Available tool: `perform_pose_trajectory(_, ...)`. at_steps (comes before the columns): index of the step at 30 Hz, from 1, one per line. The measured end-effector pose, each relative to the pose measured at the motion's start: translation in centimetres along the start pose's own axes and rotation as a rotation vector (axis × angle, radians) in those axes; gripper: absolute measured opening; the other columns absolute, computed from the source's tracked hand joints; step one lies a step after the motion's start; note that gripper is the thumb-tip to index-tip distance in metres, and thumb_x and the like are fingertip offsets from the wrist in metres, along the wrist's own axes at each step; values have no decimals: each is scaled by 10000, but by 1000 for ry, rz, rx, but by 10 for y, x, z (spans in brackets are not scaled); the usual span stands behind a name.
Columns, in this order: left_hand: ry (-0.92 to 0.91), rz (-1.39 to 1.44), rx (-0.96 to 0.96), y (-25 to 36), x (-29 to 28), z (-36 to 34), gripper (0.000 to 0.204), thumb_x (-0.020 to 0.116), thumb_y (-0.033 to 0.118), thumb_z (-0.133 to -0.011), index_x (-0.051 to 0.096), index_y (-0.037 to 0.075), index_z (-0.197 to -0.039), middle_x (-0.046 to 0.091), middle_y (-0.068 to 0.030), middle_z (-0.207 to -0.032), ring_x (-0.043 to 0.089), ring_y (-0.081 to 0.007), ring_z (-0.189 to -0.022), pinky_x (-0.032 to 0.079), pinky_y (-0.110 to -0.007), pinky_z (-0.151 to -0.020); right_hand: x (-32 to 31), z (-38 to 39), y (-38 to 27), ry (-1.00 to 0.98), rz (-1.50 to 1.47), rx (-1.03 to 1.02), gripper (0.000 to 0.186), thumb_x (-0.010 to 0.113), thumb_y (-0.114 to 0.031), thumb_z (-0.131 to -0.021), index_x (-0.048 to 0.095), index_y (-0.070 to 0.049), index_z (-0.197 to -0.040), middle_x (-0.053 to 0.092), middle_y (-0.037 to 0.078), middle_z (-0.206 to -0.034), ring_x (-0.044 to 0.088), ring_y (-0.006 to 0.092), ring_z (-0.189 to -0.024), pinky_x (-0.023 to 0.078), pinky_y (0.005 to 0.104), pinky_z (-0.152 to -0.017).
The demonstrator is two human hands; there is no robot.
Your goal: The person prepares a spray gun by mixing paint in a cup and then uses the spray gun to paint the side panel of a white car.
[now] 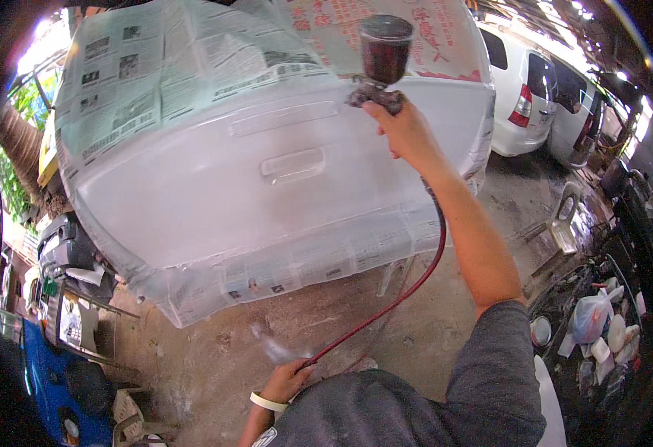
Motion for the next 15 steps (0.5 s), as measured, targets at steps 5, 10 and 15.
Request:
perform_pose_trajectory(5,-56,6,63,51,34,-42,369,563,278,-967,604,50,-1254,674,-217,-1099,671,-335,-1007,503,-387,-861,-114,-24,88,158,20,81,448,646,-471,-903,598,-36,-998,577,29,-698,469,100,-381,385,274,-357)
perform_pose_trajectory(10,-203,-27,161,120,67,-72,433,556,318,-975,541,65,-1326,653,-206,-1177,646,-339,-1059,498,-393,-877,-225,-43,171,363,104,151,446,660,-476,-891,604,-37,-951,573,28,-688,463,103,-377,380,275,-350)
perform_pose_trajectory(15,-289,-152,317,151,101,-106,487,556,348,-976,498,68,-1371,658,-224,-1128,648,-382,-1020,499,-427,-861,-292,-59,233,483,124,187,445,658,-461,-888,609,-27,-977,584,46,-696,484,114,-386,396,283,-339)
Point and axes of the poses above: each hand's wrist, its own z-axis away from the middle knuckle, its own x-axis out of the palm, y = z × x, the point moved 9 cm from there along -z, towards the middle knuckle
